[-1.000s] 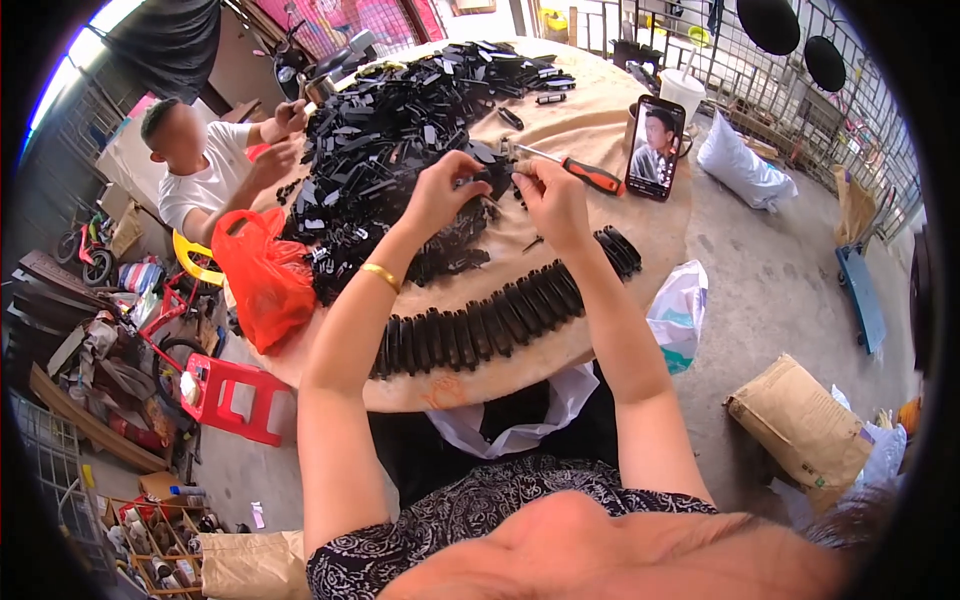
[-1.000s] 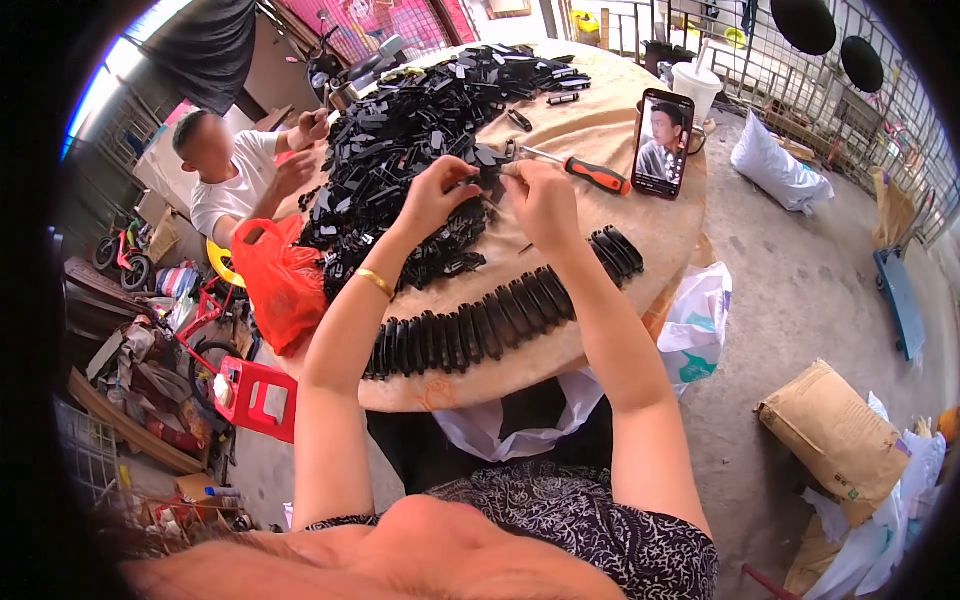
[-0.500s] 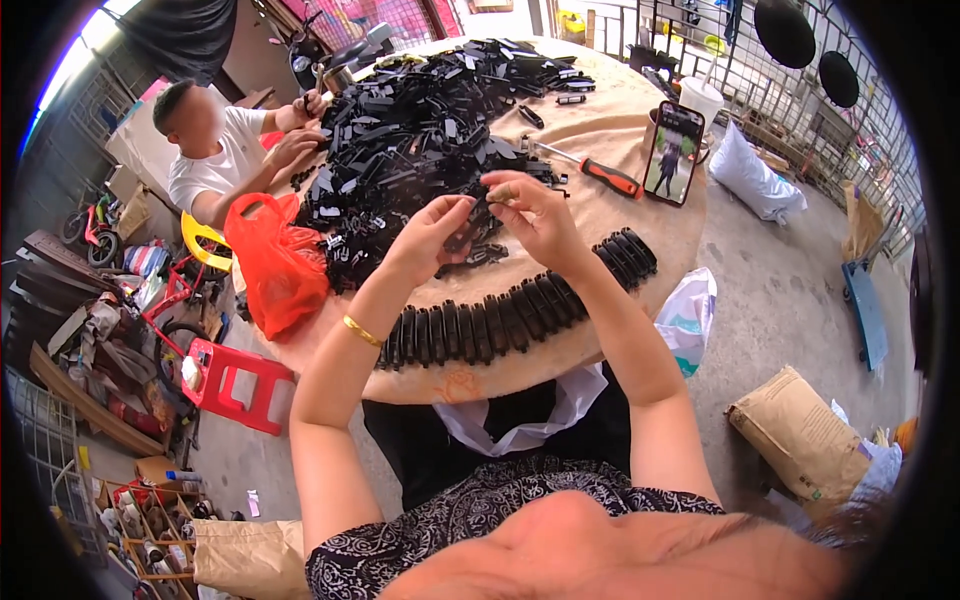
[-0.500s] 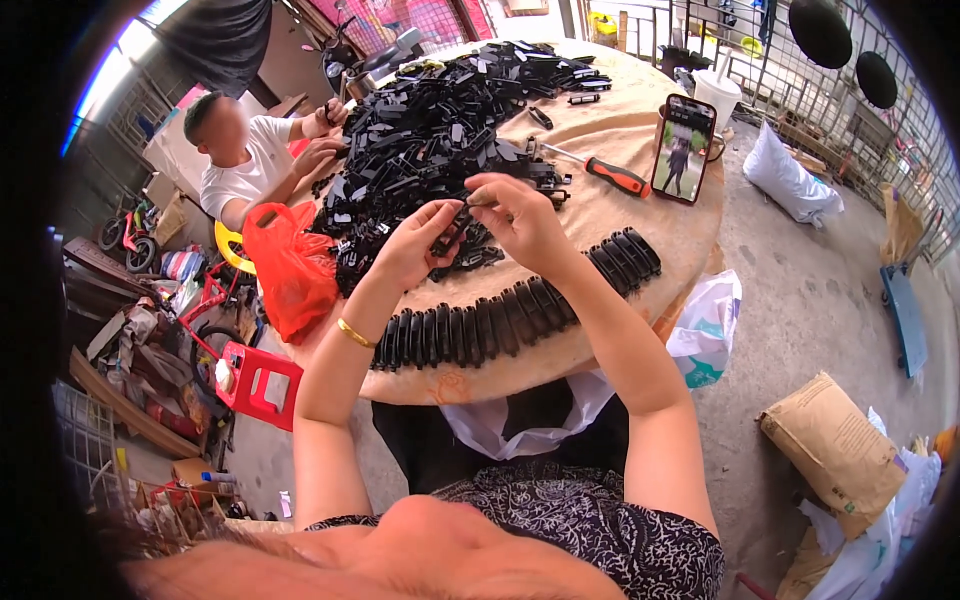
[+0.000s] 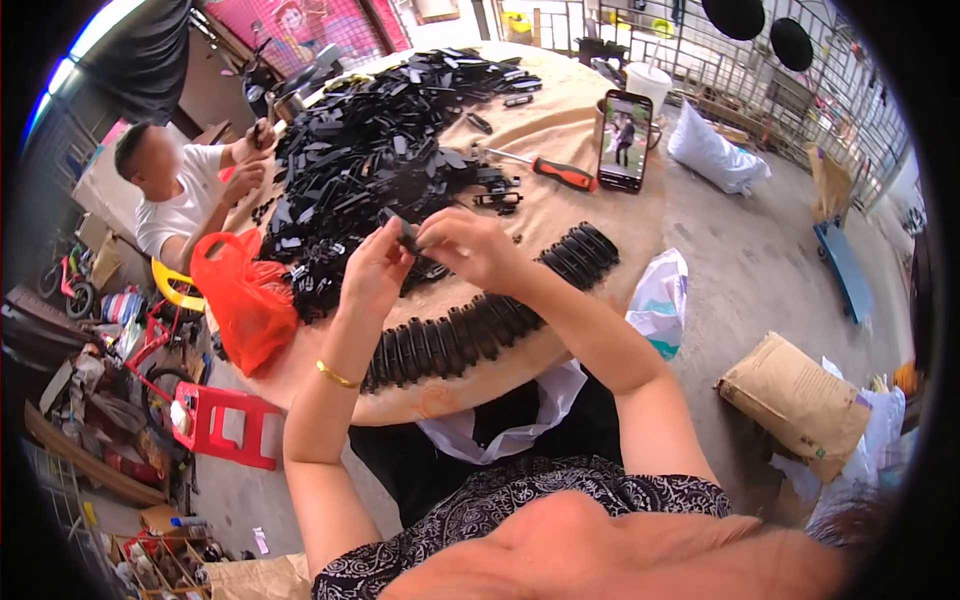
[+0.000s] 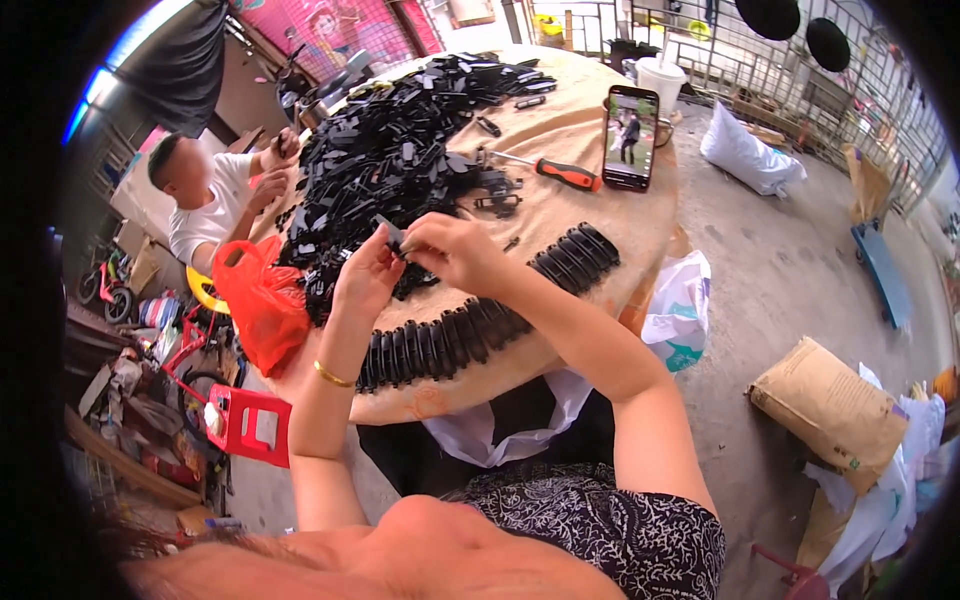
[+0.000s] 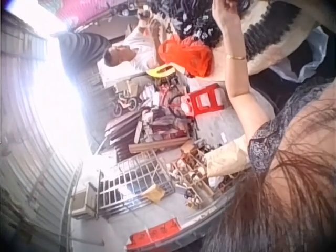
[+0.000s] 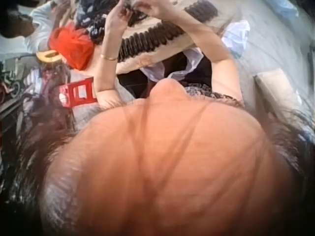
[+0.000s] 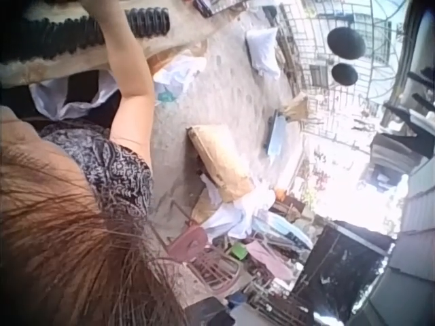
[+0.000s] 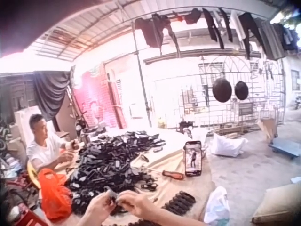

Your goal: The person assembles plastic components by snapping small pieces onto them by hand, then arranges the assembled parts in a row on the table.

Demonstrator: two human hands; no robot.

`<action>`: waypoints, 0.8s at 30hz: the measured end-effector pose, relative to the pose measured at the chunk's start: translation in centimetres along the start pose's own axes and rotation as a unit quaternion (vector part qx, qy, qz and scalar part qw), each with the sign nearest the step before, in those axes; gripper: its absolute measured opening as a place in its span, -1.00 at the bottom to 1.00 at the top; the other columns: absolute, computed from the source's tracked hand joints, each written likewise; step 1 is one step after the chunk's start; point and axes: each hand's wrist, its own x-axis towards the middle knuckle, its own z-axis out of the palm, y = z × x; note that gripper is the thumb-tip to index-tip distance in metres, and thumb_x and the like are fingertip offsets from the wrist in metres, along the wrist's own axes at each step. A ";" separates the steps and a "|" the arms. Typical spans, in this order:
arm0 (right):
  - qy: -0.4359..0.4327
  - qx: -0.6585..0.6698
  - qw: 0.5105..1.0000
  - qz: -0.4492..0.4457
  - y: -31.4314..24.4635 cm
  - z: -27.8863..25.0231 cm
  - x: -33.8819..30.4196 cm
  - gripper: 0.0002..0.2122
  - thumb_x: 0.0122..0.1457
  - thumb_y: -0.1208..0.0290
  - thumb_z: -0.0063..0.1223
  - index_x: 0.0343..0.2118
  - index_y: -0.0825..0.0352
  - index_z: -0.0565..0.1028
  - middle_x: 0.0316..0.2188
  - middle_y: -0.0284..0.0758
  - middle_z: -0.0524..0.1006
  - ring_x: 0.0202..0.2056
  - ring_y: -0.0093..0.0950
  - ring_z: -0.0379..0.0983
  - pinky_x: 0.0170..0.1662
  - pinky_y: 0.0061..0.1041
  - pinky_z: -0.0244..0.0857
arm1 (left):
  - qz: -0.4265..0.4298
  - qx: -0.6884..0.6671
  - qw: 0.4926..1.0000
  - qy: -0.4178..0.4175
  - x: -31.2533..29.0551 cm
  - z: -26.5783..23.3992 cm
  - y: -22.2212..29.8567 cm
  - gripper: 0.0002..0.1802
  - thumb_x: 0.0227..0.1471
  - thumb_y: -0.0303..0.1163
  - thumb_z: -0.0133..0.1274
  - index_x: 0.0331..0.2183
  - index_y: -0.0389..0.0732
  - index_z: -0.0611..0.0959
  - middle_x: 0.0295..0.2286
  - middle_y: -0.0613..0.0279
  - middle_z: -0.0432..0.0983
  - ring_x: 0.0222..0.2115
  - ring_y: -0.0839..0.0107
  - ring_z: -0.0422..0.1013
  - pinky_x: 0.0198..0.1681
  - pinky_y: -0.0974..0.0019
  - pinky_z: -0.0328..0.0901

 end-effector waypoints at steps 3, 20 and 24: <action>-0.032 0.042 0.999 0.012 -0.2 0.3 -0.6 -0.88 -0.11 0.64 0.07 -0.45 0.38 0.46 -0.44 -0.25 0.48 -0.40 -0.37 0.44 -0.33 -0.54 0.31 | -0.010 0.011 1.000 0.023 -0.8 1.8 -0.2 -0.86 0.00 -0.37 -0.04 -0.40 -0.23 0.49 -0.50 0.28 0.44 -0.50 0.50 0.38 -0.47 0.46 0.32; 0.110 -0.053 0.987 0.104 -0.5 -0.6 -0.5 -0.92 -0.08 0.54 0.08 -0.46 0.37 0.47 -0.60 -0.28 0.45 -0.57 -0.48 0.43 -0.51 -0.59 0.29 | -0.037 0.043 0.996 -0.072 -2.7 3.1 -2.1 -0.76 0.11 -0.26 -0.21 -0.29 -0.19 0.45 -0.49 0.24 0.43 -0.55 0.47 0.35 -0.46 0.42 0.30; 0.125 -0.068 0.987 0.069 -0.2 -0.4 -0.6 -0.92 -0.10 0.55 0.09 -0.49 0.36 0.46 -0.61 -0.29 0.44 -0.60 -0.42 0.41 -0.54 -0.54 0.27 | -0.021 0.043 0.995 -0.084 -2.8 2.8 -2.3 -0.75 0.12 -0.27 -0.24 -0.28 -0.20 0.44 -0.50 0.25 0.43 -0.55 0.48 0.35 -0.47 0.43 0.30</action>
